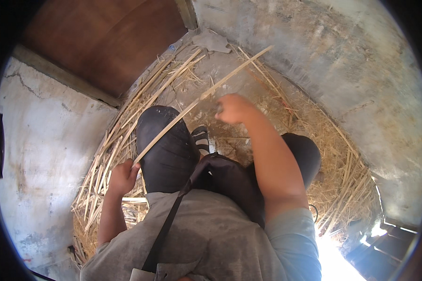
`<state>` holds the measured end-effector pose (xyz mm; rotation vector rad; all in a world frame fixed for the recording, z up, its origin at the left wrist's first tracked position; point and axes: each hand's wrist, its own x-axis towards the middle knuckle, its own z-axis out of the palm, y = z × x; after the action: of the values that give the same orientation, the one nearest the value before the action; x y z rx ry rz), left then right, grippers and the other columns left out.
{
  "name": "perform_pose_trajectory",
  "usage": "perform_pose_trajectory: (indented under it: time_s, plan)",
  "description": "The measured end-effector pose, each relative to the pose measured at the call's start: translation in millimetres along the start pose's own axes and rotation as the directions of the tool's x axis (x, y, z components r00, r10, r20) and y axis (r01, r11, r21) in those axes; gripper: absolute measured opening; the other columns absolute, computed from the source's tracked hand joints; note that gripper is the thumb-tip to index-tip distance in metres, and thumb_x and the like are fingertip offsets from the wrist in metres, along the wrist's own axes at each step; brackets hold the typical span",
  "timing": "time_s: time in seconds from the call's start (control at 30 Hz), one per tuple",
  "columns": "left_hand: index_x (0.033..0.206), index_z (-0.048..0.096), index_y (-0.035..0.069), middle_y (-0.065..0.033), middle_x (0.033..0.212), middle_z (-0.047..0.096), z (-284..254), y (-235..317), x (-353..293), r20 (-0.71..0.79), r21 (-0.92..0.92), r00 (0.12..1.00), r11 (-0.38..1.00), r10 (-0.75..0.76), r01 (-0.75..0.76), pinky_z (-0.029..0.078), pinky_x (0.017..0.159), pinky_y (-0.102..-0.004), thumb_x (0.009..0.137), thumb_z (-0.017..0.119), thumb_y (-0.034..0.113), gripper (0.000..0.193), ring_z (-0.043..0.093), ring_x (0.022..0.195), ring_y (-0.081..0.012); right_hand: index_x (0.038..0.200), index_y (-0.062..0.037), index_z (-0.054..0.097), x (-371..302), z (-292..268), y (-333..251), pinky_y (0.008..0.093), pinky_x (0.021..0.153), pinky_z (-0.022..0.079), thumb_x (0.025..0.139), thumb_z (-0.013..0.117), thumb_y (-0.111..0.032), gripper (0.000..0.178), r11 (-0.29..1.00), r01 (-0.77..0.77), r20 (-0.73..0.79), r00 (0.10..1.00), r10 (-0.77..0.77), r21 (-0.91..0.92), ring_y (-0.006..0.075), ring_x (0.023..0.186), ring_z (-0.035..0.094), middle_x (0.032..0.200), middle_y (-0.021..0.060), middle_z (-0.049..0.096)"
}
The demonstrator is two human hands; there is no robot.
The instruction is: The person sits on the floor and uses a knife to shave a long bamboo stick. They hold the stick with their left hand and repeatedly scrape the blade along its length to remove the outer layer, creating thin shavings that fall to the floor.
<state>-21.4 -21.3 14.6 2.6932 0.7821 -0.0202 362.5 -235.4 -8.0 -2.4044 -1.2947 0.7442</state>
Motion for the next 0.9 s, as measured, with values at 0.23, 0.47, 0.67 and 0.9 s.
perform_pose_trajectory:
  time_s: [0.23, 0.47, 0.67, 0.9]
  plan:
    - [0.083, 0.057, 0.001, -0.0248, 0.067, 0.062, -6.6, 3.2, 5.2, 0.034, 0.020, 0.999, 1.000, -0.010, 0.009, 0.048, 0.061, -0.0532, 0.101, 0.059, 0.046, 0.049, 0.063, 0.070, -0.0495, 0.132, 0.0027, 0.063, 1.0, 1.3, 42.5, 0.0452, 0.105, 0.048, 0.084, 0.075, -0.034, 0.062, 0.975, -0.185, -0.149, 0.968, 0.203, 0.126, 0.0398, 0.125, 0.059, 0.135, 0.0238, 0.062]
    - [0.084, 0.058, 0.001, -0.0252, 0.069, 0.062, -11.2, 5.4, 0.7, 0.066, 0.019, 0.997, 0.999, -0.040, 0.039, 0.048, 0.062, -0.0529, 0.103, 0.057, 0.047, 0.050, 0.063, 0.070, -0.0495, 0.126, 0.0012, 0.067, -9.3, 0.1, -24.4, 0.0467, 0.100, 0.051, 0.083, 0.076, -0.035, 0.057, 0.998, 0.050, 0.070, 0.996, -0.048, -0.029, 0.0401, 0.116, 0.065, 0.125, 0.0239, 0.067]
    - [0.082, 0.057, -0.001, -0.0252, 0.066, 0.061, 3.8, -4.7, 5.2, 0.028, -0.041, 0.999, 0.999, 0.017, -0.016, 0.047, 0.060, -0.0528, 0.103, 0.057, 0.045, 0.050, 0.062, 0.068, -0.0497, 0.127, 0.0028, 0.066, 10.1, 1.8, 46.8, 0.0458, 0.101, 0.050, 0.082, 0.077, -0.037, 0.061, 0.943, -0.188, -0.108, 0.968, 0.224, 0.275, 0.0416, 0.117, 0.063, 0.127, 0.0264, 0.066]
    - [0.082, 0.057, -0.001, -0.0254, 0.070, 0.062, -6.1, 3.6, 5.6, 0.068, -0.044, 0.997, 0.999, -0.025, 0.028, 0.048, 0.063, -0.0520, 0.103, 0.057, 0.048, 0.052, 0.062, 0.071, -0.0492, 0.131, 0.0036, 0.063, -6.0, 2.1, 16.9, 0.0442, 0.105, 0.048, 0.082, 0.076, -0.038, 0.066, 0.997, -0.039, -0.073, 0.996, 0.043, 0.061, 0.0416, 0.124, 0.060, 0.133, 0.0278, 0.062]
